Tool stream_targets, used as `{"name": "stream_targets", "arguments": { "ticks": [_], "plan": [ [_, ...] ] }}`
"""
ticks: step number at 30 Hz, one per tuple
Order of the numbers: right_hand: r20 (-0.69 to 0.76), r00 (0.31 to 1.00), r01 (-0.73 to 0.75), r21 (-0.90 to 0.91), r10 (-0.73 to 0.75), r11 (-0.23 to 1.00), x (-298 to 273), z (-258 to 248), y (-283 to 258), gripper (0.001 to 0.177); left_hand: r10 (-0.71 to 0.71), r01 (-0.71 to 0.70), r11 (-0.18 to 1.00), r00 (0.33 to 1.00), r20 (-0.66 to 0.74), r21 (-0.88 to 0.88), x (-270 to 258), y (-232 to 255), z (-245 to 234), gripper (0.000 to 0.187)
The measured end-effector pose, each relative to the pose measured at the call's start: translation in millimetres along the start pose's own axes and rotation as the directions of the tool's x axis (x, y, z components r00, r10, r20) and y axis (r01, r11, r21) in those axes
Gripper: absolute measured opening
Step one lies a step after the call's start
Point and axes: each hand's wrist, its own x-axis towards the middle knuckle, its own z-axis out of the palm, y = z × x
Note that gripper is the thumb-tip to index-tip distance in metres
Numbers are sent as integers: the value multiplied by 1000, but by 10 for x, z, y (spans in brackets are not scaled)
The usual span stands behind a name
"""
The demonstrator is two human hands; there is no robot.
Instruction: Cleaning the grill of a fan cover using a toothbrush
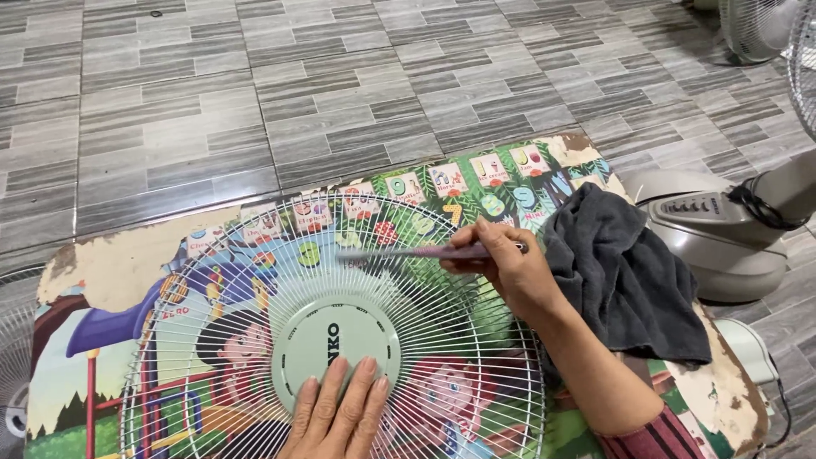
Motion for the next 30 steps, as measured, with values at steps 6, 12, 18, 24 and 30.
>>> {"name": "stream_targets", "arguments": {
  "ticks": [6, 12, 18, 24, 30],
  "plan": [
    [4, 999, -53, -25, 53, 998, -5, -161, 77, 36, 16, -9, 996, 997, 82, -92, 137, 4, -275, 65],
    [-105, 993, -59, 2, 59, 998, 115, -128, 224, 36, -17, 49, 956, 993, 113, -289, 234, -6, -607, 69],
    [-198, 980, 1, -64, -13, 998, 154, -16, 161, 38, 6, 16, 951, 997, 72, -307, 189, -28, -479, 66],
    [73, 997, -36, -23, 37, 999, 68, -8, 67, 38, -30, 30, 997, 1000, 3, -76, 105, 49, -226, 55],
    [-108, 994, 4, -71, -12, 997, 92, -3, 46, 38, -44, 42, 996, 998, -33, -79, 93, 69, -199, 56]
  ]
}}
